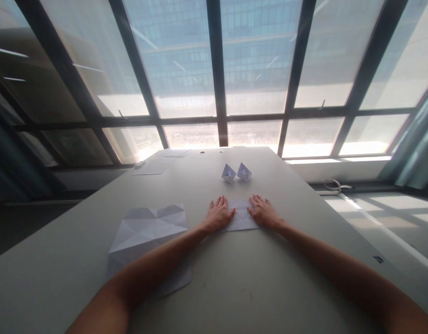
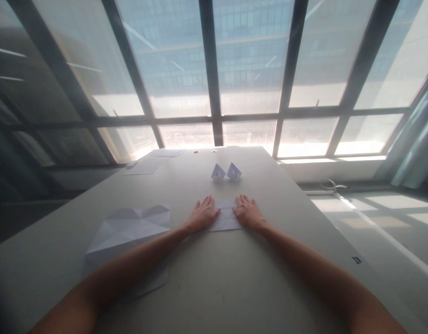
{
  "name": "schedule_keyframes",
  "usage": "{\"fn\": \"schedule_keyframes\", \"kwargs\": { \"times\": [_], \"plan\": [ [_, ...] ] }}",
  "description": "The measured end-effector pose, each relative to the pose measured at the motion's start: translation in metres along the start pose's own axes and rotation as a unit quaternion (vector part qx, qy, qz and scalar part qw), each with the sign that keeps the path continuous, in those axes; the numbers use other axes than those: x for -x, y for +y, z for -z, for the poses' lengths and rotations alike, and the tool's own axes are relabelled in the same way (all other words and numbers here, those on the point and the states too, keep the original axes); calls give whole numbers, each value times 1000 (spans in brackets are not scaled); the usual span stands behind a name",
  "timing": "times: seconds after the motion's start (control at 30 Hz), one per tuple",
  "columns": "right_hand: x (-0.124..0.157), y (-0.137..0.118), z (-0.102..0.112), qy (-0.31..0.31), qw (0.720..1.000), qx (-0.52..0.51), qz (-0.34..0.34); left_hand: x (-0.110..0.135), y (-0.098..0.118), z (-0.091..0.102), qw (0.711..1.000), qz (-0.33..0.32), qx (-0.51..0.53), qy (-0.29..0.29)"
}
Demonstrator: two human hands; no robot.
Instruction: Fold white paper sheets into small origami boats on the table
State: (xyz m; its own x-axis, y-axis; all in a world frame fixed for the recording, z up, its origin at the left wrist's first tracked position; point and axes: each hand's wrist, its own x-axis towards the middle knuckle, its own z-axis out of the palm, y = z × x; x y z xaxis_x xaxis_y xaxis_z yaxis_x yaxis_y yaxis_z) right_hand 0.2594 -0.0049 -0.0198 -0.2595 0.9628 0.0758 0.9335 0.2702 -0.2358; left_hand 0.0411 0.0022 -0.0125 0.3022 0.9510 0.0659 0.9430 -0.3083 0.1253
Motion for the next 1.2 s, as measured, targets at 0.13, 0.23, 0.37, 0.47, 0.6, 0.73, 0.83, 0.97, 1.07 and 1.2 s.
{"fn": "schedule_keyframes", "kwargs": {
  "times": [0.13, 0.23, 0.37, 0.47, 0.6, 0.73, 0.83, 0.97, 1.07, 1.2],
  "plan": [
    [0, 0, -1, 4, 1000, -1, 0, -1, -3, -2, 1000, -2, 17, 18],
    [0, 0, -1, 9, 1000, -1, 1, 0, -4, -2, 997, -61, 23, 52],
    [1, -2, 0, 14, 1000, -4, 1, 1, -3, 0, 983, -175, 49, 26],
    [1, -2, 1, 17, 1000, -10, 2, 2, -3, 2, 975, -211, 70, 6],
    [0, -1, 1, 13, 1000, -13, 0, 4, -3, 5, 972, -225, 74, -6],
    [-1, 0, 0, 17, 1000, -14, -1, 5, -2, 6, 972, -224, 76, -7],
    [-1, 0, -1, 20, 1000, -16, -2, 4, -2, 6, 972, -221, 78, -10],
    [-1, 0, -1, 20, 1000, -18, -1, 3, -3, 5, 972, -222, 76, -11],
    [0, 0, 1, 14, 1000, -21, 4, 3, -3, 4, 972, -222, 73, -13],
    [3, -2, 5, -2, 995, -32, 93, 3, -3, 3, 975, -210, 72, -14]
  ]
}}
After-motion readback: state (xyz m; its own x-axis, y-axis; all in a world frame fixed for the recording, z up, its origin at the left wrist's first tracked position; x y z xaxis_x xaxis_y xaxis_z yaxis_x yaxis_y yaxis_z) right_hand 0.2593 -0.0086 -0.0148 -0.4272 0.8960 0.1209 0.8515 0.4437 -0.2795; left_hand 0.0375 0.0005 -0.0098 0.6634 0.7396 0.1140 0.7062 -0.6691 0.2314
